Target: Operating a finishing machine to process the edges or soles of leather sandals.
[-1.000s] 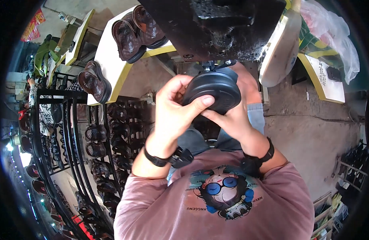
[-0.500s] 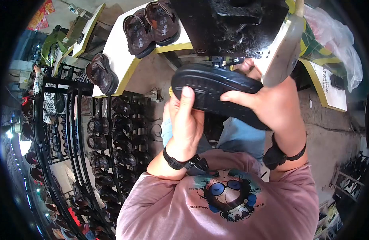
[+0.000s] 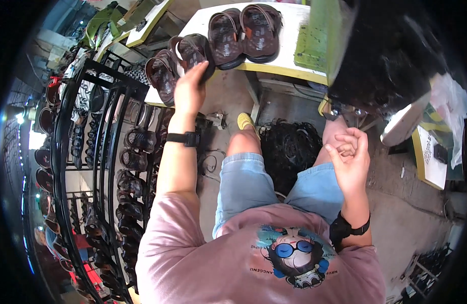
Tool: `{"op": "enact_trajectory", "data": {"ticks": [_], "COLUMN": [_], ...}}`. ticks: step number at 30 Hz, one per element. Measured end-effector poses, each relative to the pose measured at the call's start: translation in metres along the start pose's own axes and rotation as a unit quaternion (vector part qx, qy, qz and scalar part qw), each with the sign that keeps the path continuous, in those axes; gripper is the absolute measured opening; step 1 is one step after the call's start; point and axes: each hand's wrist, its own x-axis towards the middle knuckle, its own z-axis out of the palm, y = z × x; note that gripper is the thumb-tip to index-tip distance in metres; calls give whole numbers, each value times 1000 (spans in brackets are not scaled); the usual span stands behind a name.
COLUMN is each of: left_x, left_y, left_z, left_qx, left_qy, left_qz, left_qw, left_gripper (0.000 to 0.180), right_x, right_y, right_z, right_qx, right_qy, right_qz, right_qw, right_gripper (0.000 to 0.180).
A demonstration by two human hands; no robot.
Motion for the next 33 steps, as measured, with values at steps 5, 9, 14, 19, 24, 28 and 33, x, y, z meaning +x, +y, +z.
{"op": "enact_trajectory", "data": {"ticks": [5, 9, 14, 19, 24, 28, 33], "left_x": [4, 29, 18, -47, -53, -66, -75], "left_y": [-3, 13, 86, 183, 211, 264, 298], "left_z": [60, 71, -19, -76, -49, -18, 0], "left_qx": [237, 125, -106, -562, -676, -726, -788], "left_qy": [-67, -40, 161, -20, -246, -176, -86], "left_qz": [-78, -42, 62, 233, -78, -154, -251], "left_qw": [966, 990, 979, 793, 690, 647, 556], "left_gripper": [46, 34, 29, 48, 67, 48, 30], "right_x": [5, 2, 3, 3, 13, -6, -64], "right_y": [-10, -17, -28, -42, -45, -51, -32], "right_z": [24, 45, 59, 56, -17, -49, -54], "right_qx": [32, 70, 22, 213, -55, -122, 139], "right_qy": [12, -110, -201, -169, -163, 74, -291], "right_qz": [63, -4, -42, -176, -257, -251, -198], "right_qw": [997, 991, 979, 946, 951, 957, 926], "right_gripper": [46, 41, 44, 95, 84, 61, 47]}}
